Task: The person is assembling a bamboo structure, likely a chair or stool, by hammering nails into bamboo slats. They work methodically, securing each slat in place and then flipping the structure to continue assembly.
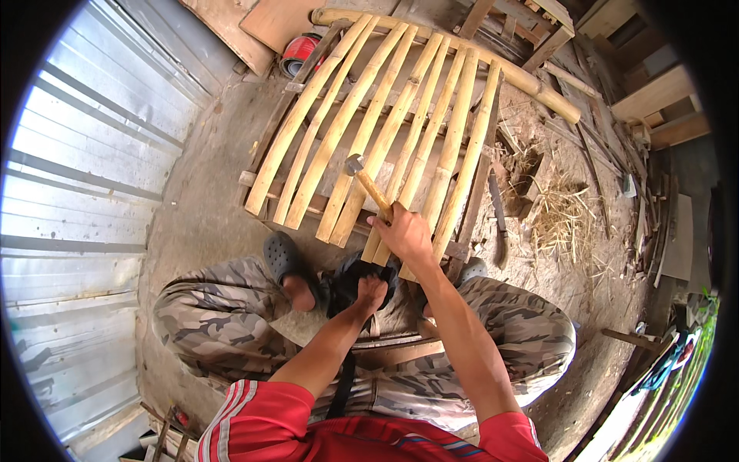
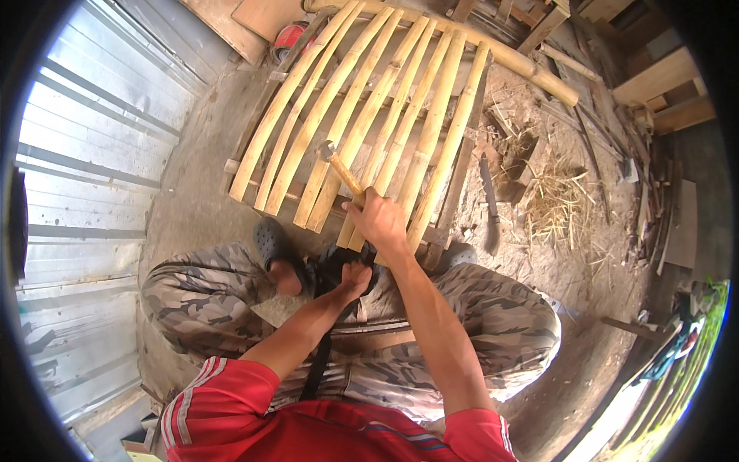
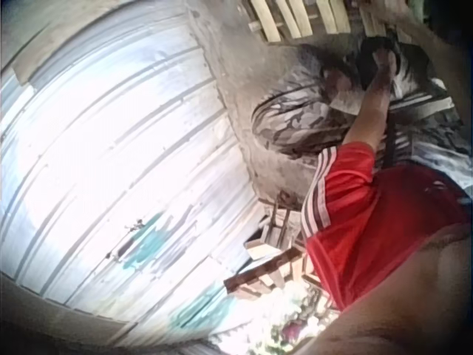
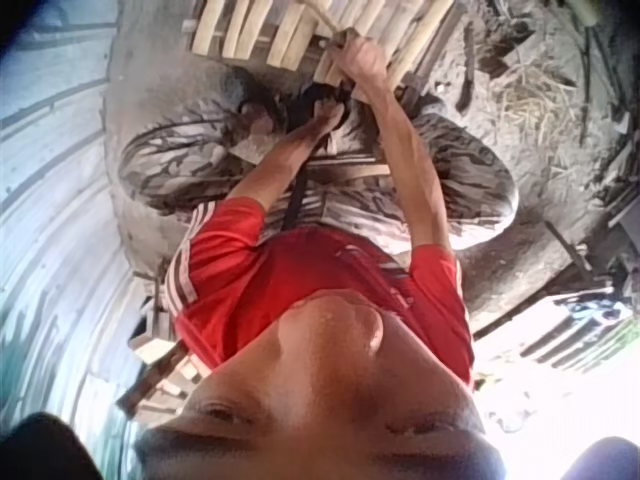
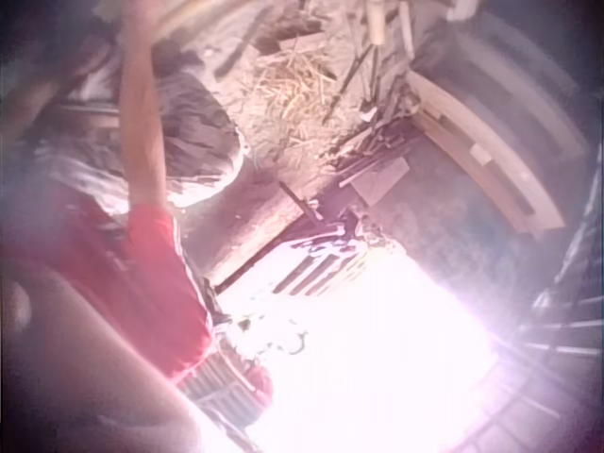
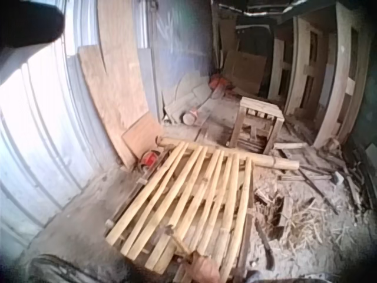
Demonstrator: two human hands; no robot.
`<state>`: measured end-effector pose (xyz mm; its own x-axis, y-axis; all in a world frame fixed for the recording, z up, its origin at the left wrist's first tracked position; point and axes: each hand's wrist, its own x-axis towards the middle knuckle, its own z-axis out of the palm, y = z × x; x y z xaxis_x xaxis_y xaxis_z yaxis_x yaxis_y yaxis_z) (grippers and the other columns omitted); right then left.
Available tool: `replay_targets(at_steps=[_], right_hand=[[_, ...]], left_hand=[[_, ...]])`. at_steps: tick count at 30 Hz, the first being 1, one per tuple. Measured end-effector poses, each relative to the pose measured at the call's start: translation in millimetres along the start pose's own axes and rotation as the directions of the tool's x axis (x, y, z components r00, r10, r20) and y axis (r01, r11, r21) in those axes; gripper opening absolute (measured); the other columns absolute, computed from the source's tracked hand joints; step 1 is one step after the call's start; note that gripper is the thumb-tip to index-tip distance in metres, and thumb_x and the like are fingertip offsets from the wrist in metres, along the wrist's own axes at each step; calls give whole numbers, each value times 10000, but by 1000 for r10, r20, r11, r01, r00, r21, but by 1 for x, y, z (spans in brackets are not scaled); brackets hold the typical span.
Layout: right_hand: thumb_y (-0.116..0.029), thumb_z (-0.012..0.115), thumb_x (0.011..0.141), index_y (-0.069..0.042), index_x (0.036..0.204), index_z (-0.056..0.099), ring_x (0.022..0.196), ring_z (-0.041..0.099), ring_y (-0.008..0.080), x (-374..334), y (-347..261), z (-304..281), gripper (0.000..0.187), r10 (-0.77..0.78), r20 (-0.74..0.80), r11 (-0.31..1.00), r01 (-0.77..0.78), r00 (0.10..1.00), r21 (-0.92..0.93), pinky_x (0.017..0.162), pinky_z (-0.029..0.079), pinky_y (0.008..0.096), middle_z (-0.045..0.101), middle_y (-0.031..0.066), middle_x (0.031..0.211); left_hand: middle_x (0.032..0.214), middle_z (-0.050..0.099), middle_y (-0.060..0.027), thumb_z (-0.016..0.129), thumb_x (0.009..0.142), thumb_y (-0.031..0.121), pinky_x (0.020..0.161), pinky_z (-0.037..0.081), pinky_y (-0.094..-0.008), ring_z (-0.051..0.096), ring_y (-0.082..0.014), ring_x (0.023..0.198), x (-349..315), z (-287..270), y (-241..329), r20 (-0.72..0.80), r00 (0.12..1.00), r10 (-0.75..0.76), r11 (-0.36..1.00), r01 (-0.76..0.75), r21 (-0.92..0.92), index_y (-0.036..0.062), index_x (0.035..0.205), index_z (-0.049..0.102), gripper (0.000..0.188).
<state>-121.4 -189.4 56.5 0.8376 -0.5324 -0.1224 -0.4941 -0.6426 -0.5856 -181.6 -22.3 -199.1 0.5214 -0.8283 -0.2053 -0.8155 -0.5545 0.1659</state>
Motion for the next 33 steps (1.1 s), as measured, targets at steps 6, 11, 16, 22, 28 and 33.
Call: replay_targets(at_steps=[6,11,16,22,28,33], right_hand=[[-411,769,846,37,912,633,720,707,405,0,-3,1,473,0,9,1000,0,1000,-5,660,567,460,687,223,720],[-416,753,852,11,873,601,599,688,399,0,10,8,454,-119,-125,993,119,985,-9,530,554,453,640,211,600],[-427,753,853,34,912,641,729,702,414,-1,2,1,478,-2,-4,1000,2,1000,9,667,566,471,686,231,728],[-422,747,851,20,862,609,664,697,423,0,5,4,462,-64,-66,998,64,996,2,589,563,485,665,246,670],[-449,741,854,44,914,640,741,698,429,0,-2,0,506,-8,7,1000,8,1000,5,669,563,479,680,254,737],[-423,742,855,27,869,613,682,696,436,-1,8,4,468,-84,-75,996,85,994,18,603,563,497,668,258,688]], left_hand=[[879,657,-125,567,848,120,612,486,-380,661,-296,828,-4,11,-16,162,987,-16,998,26,-58,6,938,707,202],[1011,665,-235,550,870,175,751,563,-475,683,-366,922,-1,-38,-25,253,967,14,979,38,-199,-61,1180,587,391],[1043,672,-297,552,895,205,855,561,-488,678,-401,987,7,-57,-34,469,879,-87,903,269,-335,-90,1245,531,458],[1099,695,-230,577,879,171,902,558,-469,665,-397,1050,10,-35,-45,481,859,-177,880,357,-314,8,1155,643,327],[1046,715,-205,621,819,132,880,557,-461,680,-383,1036,6,-38,-45,526,802,-283,794,504,-340,39,970,707,197],[991,729,-179,644,792,138,841,559,-448,691,-365,1018,5,-53,-34,538,763,-358,756,575,-313,64,888,729,149]])
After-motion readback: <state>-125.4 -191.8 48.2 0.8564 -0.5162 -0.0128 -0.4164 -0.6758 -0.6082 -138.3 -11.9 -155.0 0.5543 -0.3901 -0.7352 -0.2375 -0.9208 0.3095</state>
